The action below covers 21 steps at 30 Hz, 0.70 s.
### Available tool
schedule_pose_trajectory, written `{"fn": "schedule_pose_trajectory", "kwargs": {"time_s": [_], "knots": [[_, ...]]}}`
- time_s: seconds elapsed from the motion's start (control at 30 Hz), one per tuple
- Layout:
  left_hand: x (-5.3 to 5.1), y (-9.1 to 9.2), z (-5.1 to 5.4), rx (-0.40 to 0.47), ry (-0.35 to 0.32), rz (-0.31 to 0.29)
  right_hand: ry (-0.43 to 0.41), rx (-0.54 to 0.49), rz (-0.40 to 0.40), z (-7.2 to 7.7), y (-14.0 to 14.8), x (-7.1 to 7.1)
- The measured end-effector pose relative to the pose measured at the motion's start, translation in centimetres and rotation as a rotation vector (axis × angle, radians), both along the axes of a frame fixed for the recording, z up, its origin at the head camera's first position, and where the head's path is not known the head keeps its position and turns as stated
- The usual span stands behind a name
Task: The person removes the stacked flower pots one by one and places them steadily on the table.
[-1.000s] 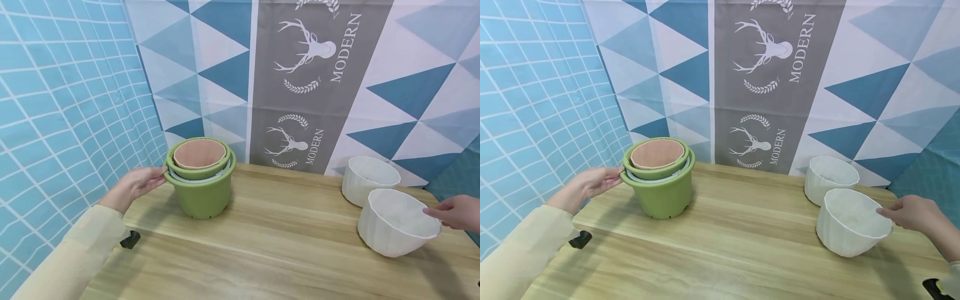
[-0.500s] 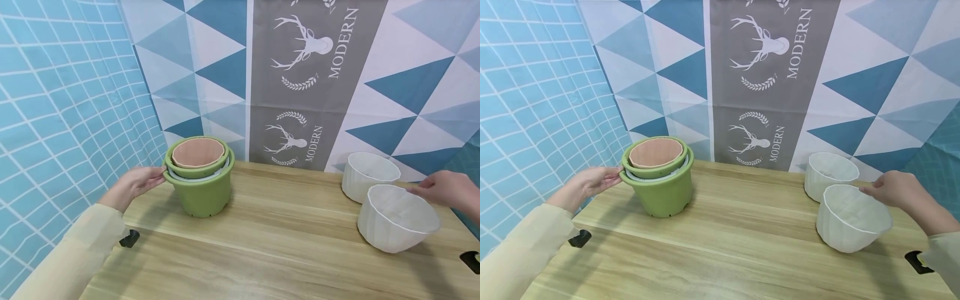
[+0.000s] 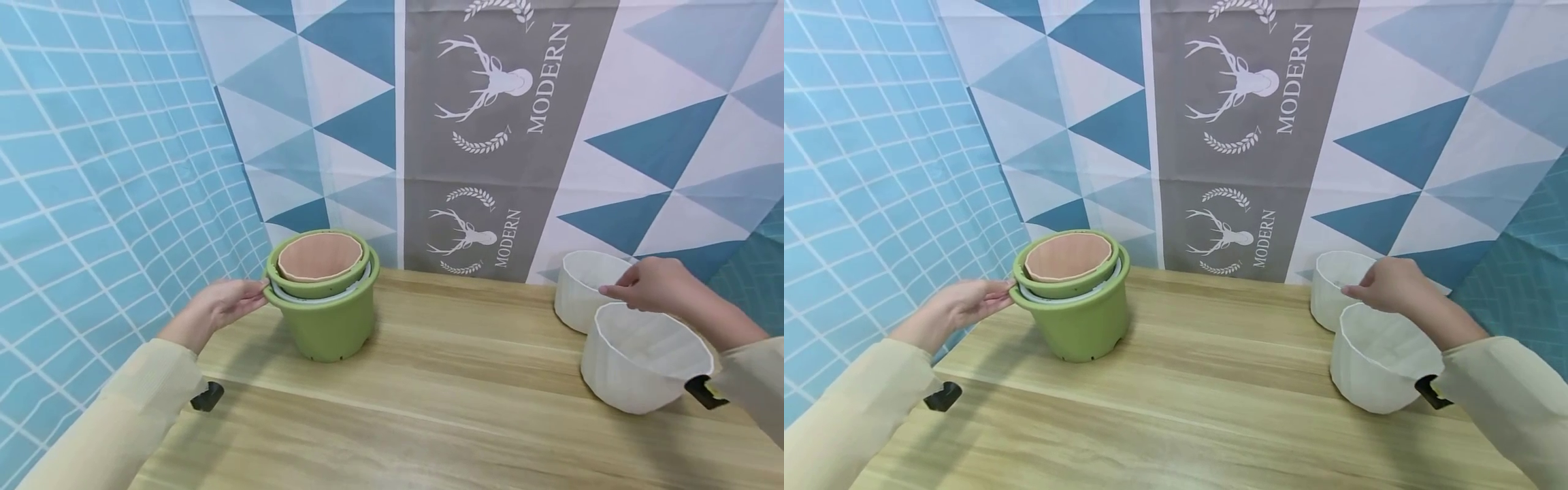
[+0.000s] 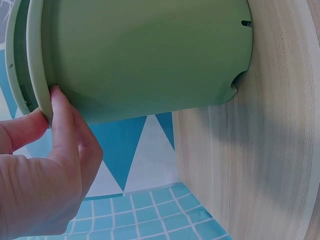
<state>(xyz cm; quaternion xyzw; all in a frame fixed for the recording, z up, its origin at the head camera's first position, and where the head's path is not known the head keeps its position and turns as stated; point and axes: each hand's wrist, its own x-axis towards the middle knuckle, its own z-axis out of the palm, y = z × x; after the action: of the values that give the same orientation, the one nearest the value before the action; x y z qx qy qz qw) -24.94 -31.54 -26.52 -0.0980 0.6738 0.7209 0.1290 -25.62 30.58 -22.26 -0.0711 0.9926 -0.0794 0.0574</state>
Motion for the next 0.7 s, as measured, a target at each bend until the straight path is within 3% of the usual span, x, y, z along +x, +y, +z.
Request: {"fn": "schedule_pose_trajectory", "kwargs": {"time_s": [0.37,0.7], "knots": [[0.0,-0.3,-0.2,0.019,-0.001,-0.015,0.034,-0.025,0.048,0.7,-4.4,-0.5],[-0.1,0.2,0.3,-0.008,-0.026,-0.002,0.023,-0.030,0.041,1.5,-7.3,-1.2]]}}
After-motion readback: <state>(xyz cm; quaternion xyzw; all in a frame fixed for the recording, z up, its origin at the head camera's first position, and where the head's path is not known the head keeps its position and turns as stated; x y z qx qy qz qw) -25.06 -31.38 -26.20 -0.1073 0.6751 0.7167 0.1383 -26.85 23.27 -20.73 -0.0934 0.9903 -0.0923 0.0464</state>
